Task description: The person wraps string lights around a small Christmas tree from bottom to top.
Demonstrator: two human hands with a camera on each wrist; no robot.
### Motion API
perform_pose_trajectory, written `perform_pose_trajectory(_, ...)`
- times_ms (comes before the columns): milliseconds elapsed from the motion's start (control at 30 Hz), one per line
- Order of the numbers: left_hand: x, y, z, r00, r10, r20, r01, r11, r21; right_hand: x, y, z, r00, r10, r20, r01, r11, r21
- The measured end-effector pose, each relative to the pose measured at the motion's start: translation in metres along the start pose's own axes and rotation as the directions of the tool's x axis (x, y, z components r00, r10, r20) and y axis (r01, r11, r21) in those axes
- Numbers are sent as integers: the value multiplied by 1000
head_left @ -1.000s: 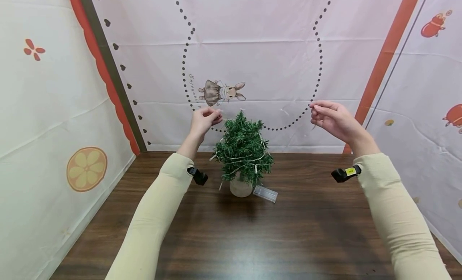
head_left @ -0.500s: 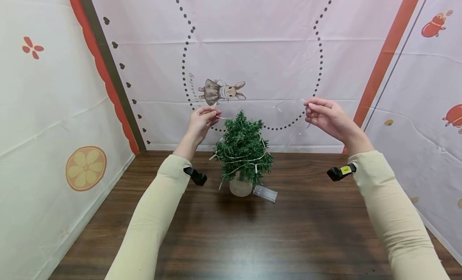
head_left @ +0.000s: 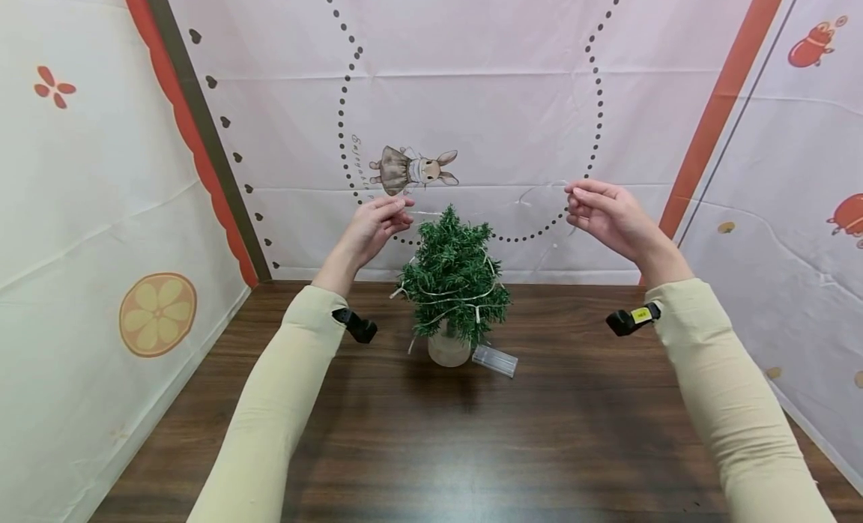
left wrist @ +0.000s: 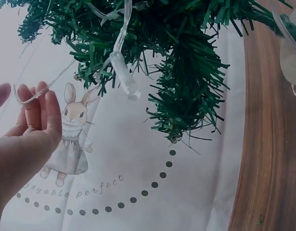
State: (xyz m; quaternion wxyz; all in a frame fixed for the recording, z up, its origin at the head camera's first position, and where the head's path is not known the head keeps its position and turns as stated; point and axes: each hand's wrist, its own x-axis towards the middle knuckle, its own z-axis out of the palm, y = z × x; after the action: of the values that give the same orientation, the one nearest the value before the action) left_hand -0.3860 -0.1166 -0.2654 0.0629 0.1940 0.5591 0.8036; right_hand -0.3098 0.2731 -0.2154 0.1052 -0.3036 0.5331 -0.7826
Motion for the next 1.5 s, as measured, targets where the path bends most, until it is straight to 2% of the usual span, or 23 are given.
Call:
perform_pose_trajectory(167,2,-4,-8,1000,5,23,-7,994,109,1,0,-1,1000,-7,1,7,1000,-14)
perform_pose_trajectory(267,1,-7,-16,997,22,77,-33,989,147,2,-1,-2,1000,-12,5,12,1000,-16)
perform_pose_trajectory(400,-2,-9,-25,984,37,172,-72,977,201,3,-2,-2,1000,-13,4,14,1000,-18)
perform_pose_trajectory(533,-5,-9,-32,975,34,220,-85,971,225,5,-1,-1,1000,-14,-3,13,1000,-23)
perform_pose_trajectory(667,-6,-10,-37,974,58,219,-115,961,253,9,1,-2,1000,-22,-10,22,1000,-21)
perform_pose_trajectory(767,-5,-10,-39,975,99,197,-160,933,323,12,3,-3,999,-29,-13,28,999,-18)
perform_pose_trajectory(867,-8,-6,-32,978,141,154,-193,894,405,13,5,-3,999,-35,-19,35,999,-19)
perform_pose_trajectory(933,-9,-3,-27,976,180,120,-214,881,422,14,6,-2,999,-45,-22,45,999,-9)
perform_pose_trajectory(1000,-9,-2,-22,969,226,101,-247,887,391,16,8,-2,998,-55,-24,55,998,3)
perform_pose_trajectory(1067,-7,-4,-21,959,267,100,-285,906,315,16,8,-1,998,-63,-15,63,998,13)
perform_pose_trajectory(1167,-6,-6,-21,942,309,130,-331,922,201,14,9,1,998,-65,13,65,998,23)
perform_pose_trajectory(1400,-19,-8,-24,907,375,193,-400,909,116,3,11,8,997,-66,43,66,998,1)
perform_pose_trajectory(1500,-25,-8,-26,895,386,223,-411,908,78,-3,13,11,993,-65,96,63,998,23)
